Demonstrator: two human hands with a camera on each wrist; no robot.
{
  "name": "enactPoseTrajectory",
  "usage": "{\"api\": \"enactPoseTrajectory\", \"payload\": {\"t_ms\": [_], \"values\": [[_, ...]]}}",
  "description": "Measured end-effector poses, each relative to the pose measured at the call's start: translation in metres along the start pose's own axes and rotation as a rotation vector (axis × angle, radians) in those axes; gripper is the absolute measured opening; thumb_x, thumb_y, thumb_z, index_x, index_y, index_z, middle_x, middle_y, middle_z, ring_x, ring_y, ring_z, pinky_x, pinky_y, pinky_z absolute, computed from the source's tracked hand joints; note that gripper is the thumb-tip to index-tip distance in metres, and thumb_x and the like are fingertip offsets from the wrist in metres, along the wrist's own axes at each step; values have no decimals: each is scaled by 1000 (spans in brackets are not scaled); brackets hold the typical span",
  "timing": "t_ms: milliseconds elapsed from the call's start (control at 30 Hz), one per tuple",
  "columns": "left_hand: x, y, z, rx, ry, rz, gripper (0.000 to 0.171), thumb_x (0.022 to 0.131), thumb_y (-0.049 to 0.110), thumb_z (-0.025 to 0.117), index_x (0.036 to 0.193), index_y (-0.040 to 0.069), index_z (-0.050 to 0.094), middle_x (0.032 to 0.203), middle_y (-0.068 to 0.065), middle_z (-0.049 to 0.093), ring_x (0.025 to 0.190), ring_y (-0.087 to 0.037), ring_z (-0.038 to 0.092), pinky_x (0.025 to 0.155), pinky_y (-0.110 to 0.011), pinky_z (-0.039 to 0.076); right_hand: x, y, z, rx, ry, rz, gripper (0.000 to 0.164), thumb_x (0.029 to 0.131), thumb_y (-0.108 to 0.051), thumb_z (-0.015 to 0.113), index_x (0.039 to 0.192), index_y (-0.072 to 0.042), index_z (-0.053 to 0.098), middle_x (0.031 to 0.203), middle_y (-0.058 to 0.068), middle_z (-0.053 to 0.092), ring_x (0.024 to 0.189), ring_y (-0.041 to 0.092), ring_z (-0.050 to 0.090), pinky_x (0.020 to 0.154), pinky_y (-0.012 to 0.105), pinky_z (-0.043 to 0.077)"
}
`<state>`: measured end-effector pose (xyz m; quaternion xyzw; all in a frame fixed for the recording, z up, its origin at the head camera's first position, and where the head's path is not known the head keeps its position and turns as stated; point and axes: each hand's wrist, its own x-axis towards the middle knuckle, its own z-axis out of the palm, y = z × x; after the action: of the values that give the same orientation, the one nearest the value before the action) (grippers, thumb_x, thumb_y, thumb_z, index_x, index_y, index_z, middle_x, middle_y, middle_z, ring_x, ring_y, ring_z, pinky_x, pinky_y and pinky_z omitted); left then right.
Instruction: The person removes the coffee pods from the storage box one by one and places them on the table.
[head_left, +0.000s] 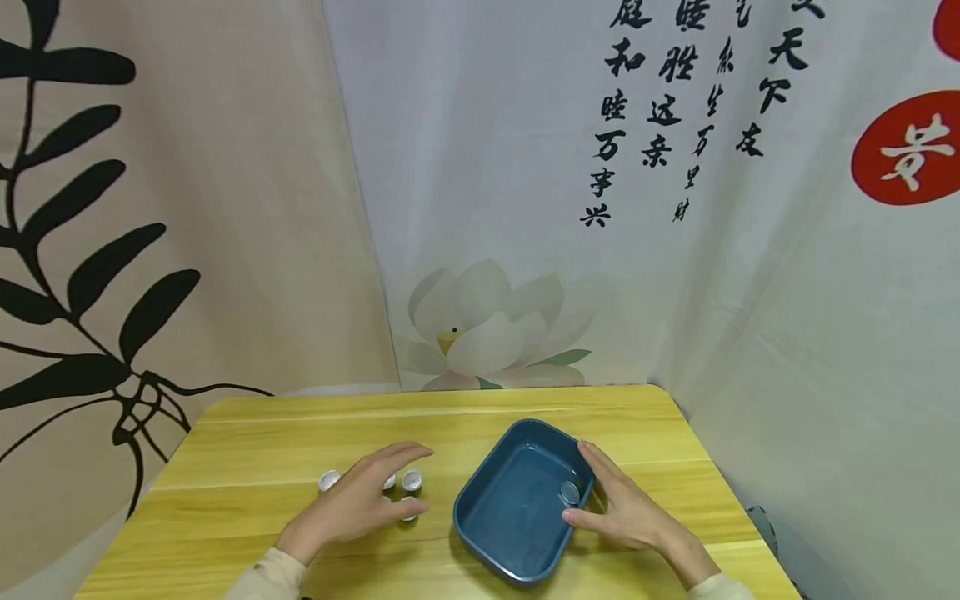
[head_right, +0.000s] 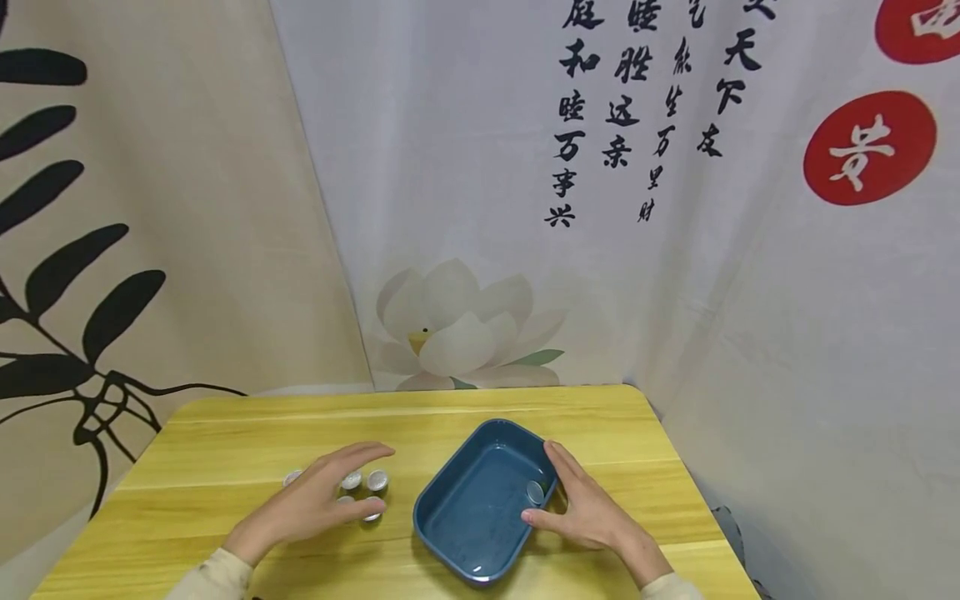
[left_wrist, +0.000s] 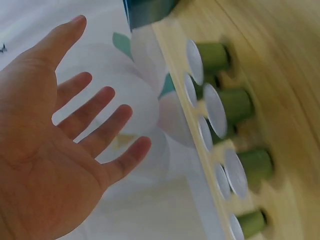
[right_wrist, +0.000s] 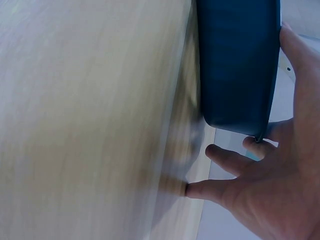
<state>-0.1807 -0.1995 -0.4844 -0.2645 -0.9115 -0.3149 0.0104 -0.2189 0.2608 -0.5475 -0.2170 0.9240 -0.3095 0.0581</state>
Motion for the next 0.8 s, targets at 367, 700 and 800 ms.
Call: {"api": "enactPoseTrajectory", "payload": {"t_ms": [367, 700, 800], "values": [[49, 31, 23, 36, -90, 130, 68, 104, 47, 83, 162, 20, 61, 167, -7, 62, 154, -29, 62, 124, -56, 55, 1, -1, 0, 7, 6, -2, 120, 96, -65, 83, 181, -8, 20, 189, 22, 21, 170, 54, 33, 128, 79, 40], [93, 58, 41, 77, -192, 209, 65, 106, 45, 80, 164, 23, 60, 168, -6, 61, 154, -26, 62, 126, -52, 55, 2, 1, 0, 20, -6, 6, 119, 97, -64, 82, 182, -10, 19, 188, 24, 20, 169, 55, 33, 127, 80, 40], [106, 64, 48, 110, -206, 239, 62, 106, 42, 81, 162, 23, 62, 166, -3, 64, 151, -25, 65, 124, -55, 55, 1, 0, -1, 35, -18, 12, 118, 98, -63, 82, 182, -11, 18, 189, 24, 18, 170, 55, 32, 127, 80, 39]]}}
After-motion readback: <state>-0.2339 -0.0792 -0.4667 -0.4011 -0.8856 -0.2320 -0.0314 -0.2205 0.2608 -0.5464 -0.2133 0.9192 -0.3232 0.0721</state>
